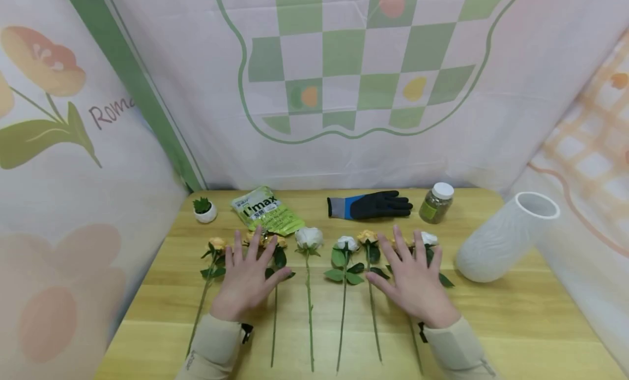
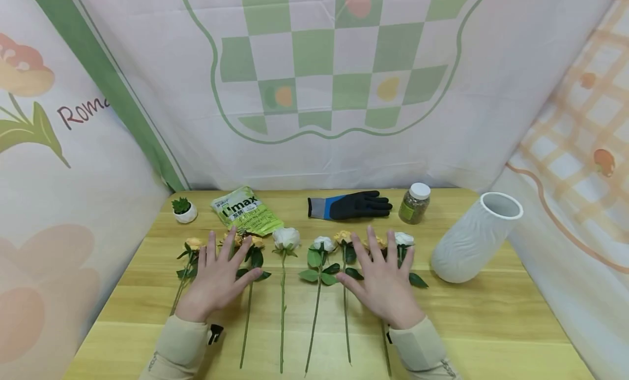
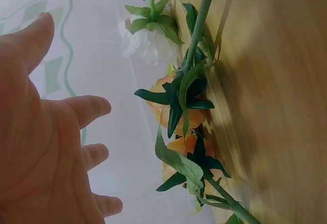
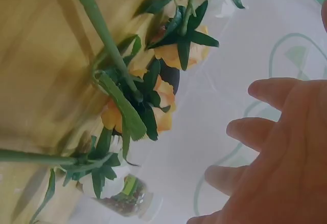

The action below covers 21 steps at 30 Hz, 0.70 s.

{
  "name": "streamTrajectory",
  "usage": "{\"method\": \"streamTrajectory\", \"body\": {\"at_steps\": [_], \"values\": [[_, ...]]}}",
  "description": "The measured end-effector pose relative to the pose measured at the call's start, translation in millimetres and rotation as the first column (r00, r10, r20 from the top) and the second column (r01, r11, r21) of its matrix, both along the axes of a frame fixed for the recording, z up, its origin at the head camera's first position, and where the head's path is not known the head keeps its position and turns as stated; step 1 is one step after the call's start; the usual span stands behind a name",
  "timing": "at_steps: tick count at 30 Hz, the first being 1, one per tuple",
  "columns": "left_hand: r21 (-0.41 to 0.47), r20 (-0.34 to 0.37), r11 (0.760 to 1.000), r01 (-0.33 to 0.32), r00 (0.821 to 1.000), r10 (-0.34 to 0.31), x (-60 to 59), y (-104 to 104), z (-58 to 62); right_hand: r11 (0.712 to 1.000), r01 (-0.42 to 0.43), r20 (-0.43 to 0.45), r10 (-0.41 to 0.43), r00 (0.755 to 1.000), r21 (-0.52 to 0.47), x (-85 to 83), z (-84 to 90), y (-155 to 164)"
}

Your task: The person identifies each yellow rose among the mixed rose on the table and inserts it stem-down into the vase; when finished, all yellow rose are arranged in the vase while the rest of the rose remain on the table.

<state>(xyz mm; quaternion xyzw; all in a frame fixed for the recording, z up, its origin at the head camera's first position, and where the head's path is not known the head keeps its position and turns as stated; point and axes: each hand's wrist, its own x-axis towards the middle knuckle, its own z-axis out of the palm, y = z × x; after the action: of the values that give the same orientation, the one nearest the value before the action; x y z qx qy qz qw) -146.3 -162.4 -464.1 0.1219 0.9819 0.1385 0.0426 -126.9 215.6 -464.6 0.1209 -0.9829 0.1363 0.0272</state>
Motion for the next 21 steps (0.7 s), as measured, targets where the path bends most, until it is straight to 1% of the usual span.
{"method": "streamTrajectory", "body": {"at_steps": [2, 4, 5, 7, 8, 9, 11, 13, 15, 16, 17, 18, 19, 20, 21], "values": [[0.0, 0.005, 1.0, 0.002, 1.0, -0.002, 0.0, 0.2, 0.1, 1.0, 0.0, -0.058, -0.002, 0.998, -0.026, -0.5, 2.4, 3.3], [0.0, 0.007, 1.0, 0.003, 1.0, -0.003, 0.0, 0.4, 0.1, 0.998, 0.001, -0.155, -0.01, 0.988, -0.058, -1.6, 5.6, 8.7], [0.002, 0.008, 1.0, 0.003, 1.0, -0.003, 0.0, 0.5, 0.2, 0.997, -0.002, -0.211, -0.016, 0.977, -0.082, -1.9, 7.9, 12.1], [0.006, 0.011, 1.0, 0.0, 1.0, 0.0, 0.0, 1.0, 0.1, 0.991, -0.017, -0.334, -0.029, 0.942, -0.134, -2.7, 13.2, 19.7], [0.008, 0.012, 1.0, -0.002, 1.0, 0.002, -0.1, 1.3, 0.0, 0.988, -0.028, -0.396, -0.036, 0.917, -0.154, -2.9, 16.5, 23.8], [0.008, 0.015, 1.0, -0.004, 1.0, 0.003, -0.1, 1.6, -0.1, 0.986, -0.041, -0.46, -0.04, 0.887, -0.165, -3.2, 19.8, 27.9], [0.01, 0.019, 1.0, -0.004, 1.0, 0.004, -0.2, 2.1, -0.4, 0.978, -0.079, -0.582, -0.051, 0.811, -0.195, -3.2, 28.0, 35.2], [0.007, 0.024, 1.0, -0.003, 1.0, 0.003, -0.4, 2.7, -1.1, 0.969, -0.119, -0.698, -0.067, 0.713, -0.215, -3.2, 37.5, 41.3], [0.008, 0.027, 1.0, 0.0, 1.0, 0.0, -0.5, 2.9, -1.7, 0.963, -0.131, -0.792, -0.112, 0.6, -0.235, -2.7, 46.9, 46.3], [0.007, 0.027, 1.0, 0.002, 1.0, -0.002, -0.6, 3.0, -2.1, 0.956, -0.129, -0.821, -0.151, 0.55, -0.262, -1.5, 52.1, 48.5], [0.007, 0.026, 1.0, 0.003, 1.0, -0.003, -0.6, 3.1, -2.4, 0.95, -0.117, -0.838, -0.192, 0.511, -0.288, 0.2, 56.8, 51.8], [0.007, 0.028, 1.0, 0.003, 1.0, -0.003, -0.7, 3.4, -2.9, 0.942, -0.093, -0.843, -0.241, 0.482, -0.322, 2.5, 60.7, 55.6], [0.009, 0.027, 1.0, 0.003, 1.0, -0.003, -0.6, 3.5, -3.2, 0.932, -0.058, -0.836, -0.292, 0.465, -0.358, 4.9, 63.7, 60.9], [0.012, 0.027, 1.0, 0.003, 1.0, -0.003, -0.5, 3.5, -3.4, 0.918, -0.008, -0.807, -0.345, 0.479, -0.397, 8.5, 66.4, 67.7], [0.013, 0.027, 1.0, 0.003, 1.0, -0.003, -0.3, 3.7, -3.7, 0.897, 0.046, -0.766, -0.402, 0.502, -0.441, 11.5, 69.4, 75.3]]}}
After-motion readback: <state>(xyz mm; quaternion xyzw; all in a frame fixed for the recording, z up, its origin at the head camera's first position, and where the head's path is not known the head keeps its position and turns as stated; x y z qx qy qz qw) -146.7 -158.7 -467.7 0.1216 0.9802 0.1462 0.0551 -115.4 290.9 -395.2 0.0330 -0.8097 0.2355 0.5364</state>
